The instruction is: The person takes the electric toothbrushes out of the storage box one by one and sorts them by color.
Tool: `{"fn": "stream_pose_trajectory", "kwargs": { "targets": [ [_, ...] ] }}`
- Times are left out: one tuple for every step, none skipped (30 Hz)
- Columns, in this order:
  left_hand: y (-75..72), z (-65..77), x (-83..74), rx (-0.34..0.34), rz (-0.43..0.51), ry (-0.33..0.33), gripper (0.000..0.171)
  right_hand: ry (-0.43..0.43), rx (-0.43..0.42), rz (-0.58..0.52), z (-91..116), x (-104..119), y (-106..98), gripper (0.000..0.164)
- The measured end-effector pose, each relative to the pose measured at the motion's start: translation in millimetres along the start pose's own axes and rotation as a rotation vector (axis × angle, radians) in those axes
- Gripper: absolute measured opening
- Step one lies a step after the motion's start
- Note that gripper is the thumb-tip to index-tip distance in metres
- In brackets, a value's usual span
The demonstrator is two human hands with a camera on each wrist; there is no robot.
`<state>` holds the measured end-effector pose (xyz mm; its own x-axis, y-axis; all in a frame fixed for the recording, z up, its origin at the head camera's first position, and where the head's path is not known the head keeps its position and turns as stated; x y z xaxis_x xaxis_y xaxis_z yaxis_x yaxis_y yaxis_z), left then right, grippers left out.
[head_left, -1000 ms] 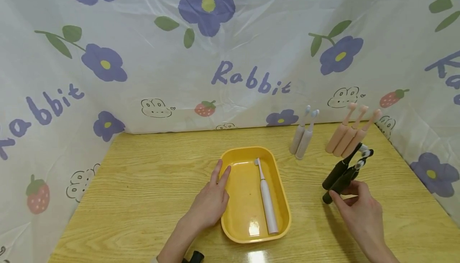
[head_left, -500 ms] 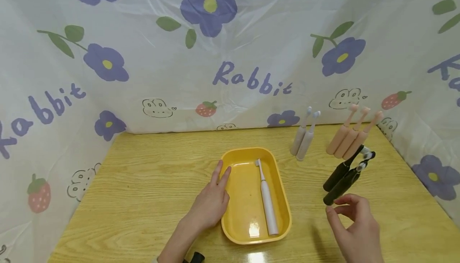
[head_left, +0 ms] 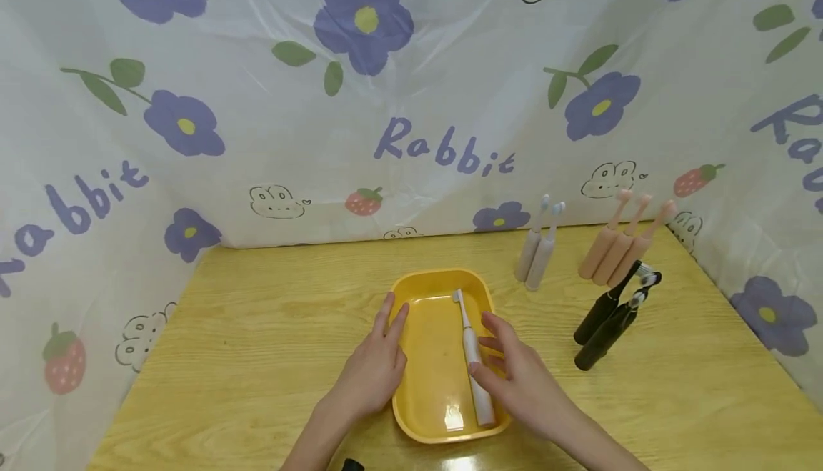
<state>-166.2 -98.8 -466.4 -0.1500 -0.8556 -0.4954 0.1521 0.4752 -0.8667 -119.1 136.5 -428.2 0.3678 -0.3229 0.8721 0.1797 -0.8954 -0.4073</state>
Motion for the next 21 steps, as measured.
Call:
{"fn": "stream_pose_trajectory", "kwargs": {
  "targets": [
    [0.1, 0.7, 0.3, -0.002, -0.001, 0.001, 0.062, 0.049, 0.023, 0.009, -5, -2, 4, 0.071],
    [0.1, 1.3, 0.5, -0.003, 0.002, 0.000, 0.062, 0.081, 0.037, 0.025, -10, -3, 7, 0.074],
    [0.2, 1.8, 0.5, -0.004, 0.006, 0.001, 0.062, 0.109, 0.041, 0.045, -15, -4, 10, 0.076],
    [0.3, 1.9, 0.6, -0.006, 0.005, 0.003, 0.062, 0.120, 0.039, 0.057, -19, -5, 13, 0.078],
    [0.4, 1.9, 0.5, -0.008, 0.005, 0.004, 0.062, 0.133, 0.035, 0.071, -23, -6, 15, 0.079],
    [0.5, 1.9, 0.4, -0.011, 0.003, 0.005, 0.062, 0.143, 0.032, 0.088, -26, -6, 17, 0.080],
    [0.8, 1.8, 0.4, -0.008, 0.006, 0.005, 0.062, 0.150, 0.026, 0.097, -29, -7, 19, 0.080],
    [0.9, 1.7, 0.4, -0.006, 0.008, 0.004, 0.063, 0.156, 0.021, 0.099, -31, -8, 20, 0.080],
    [1.0, 1.6, 0.4, -0.005, 0.009, 0.005, 0.063, 0.163, 0.019, 0.101, -33, -9, 21, 0.080],
    [1.1, 1.4, 0.4, -0.005, 0.006, 0.004, 0.062, 0.170, 0.017, 0.098, -35, -9, 22, 0.080],
    [1.1, 1.3, 0.4, -0.004, 0.006, 0.004, 0.062, 0.176, 0.016, 0.097, -37, -10, 23, 0.081],
    [0.9, 1.3, 0.5, -0.003, 0.003, 0.002, 0.062, 0.183, 0.018, 0.094, -38, -10, 23, 0.081],
    [0.8, 1.3, 0.5, -0.001, 0.004, 0.000, 0.062, 0.186, 0.020, 0.092, -39, -11, 24, 0.082],
    [0.6, 1.2, 0.5, -0.001, 0.002, 0.000, 0.062, 0.191, 0.026, 0.088, -41, -12, 25, 0.082],
    [0.4, 1.1, 0.5, -0.001, 0.002, -0.002, 0.062, 0.195, 0.036, 0.086, -42, -13, 26, 0.083],
    [0.1, 1.1, 0.4, -0.001, 0.001, -0.002, 0.062, 0.196, 0.050, 0.087, -43, -15, 28, 0.083],
    [0.0, 1.1, 0.3, -0.002, 0.001, -0.002, 0.062, 0.197, 0.068, 0.091, -44, -17, 30, 0.084],
    [-0.1, 1.2, 0.3, -0.003, 0.001, -0.003, 0.062, 0.196, 0.092, 0.090, -45, -19, 32, 0.084],
    [-0.2, 1.2, 0.2, -0.005, 0.003, -0.002, 0.063, 0.198, 0.121, 0.081, -45, -21, 34, 0.084],
    [-0.3, 1.6, 0.0, -0.006, 0.002, -0.001, 0.063, 0.201, 0.154, 0.068, -45, -23, 37, 0.083],
    [-0.3, 1.9, -0.1, -0.010, 0.001, 0.001, 0.064, 0.208, 0.192, 0.042, -45, -25, 40, 0.081]
  ]
}}
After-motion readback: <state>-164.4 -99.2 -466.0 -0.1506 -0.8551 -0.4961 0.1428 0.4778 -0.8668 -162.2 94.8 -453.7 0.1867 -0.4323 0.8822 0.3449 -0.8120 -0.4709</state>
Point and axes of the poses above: each hand's wrist, its own z-axis away from the middle knuckle, its own y-axis out of the palm, x = y × z, the point moved 2 cm from there along -z, towards the middle knuckle, and after that the axes turned 11 degrees about -y, right-handed, at the moved point
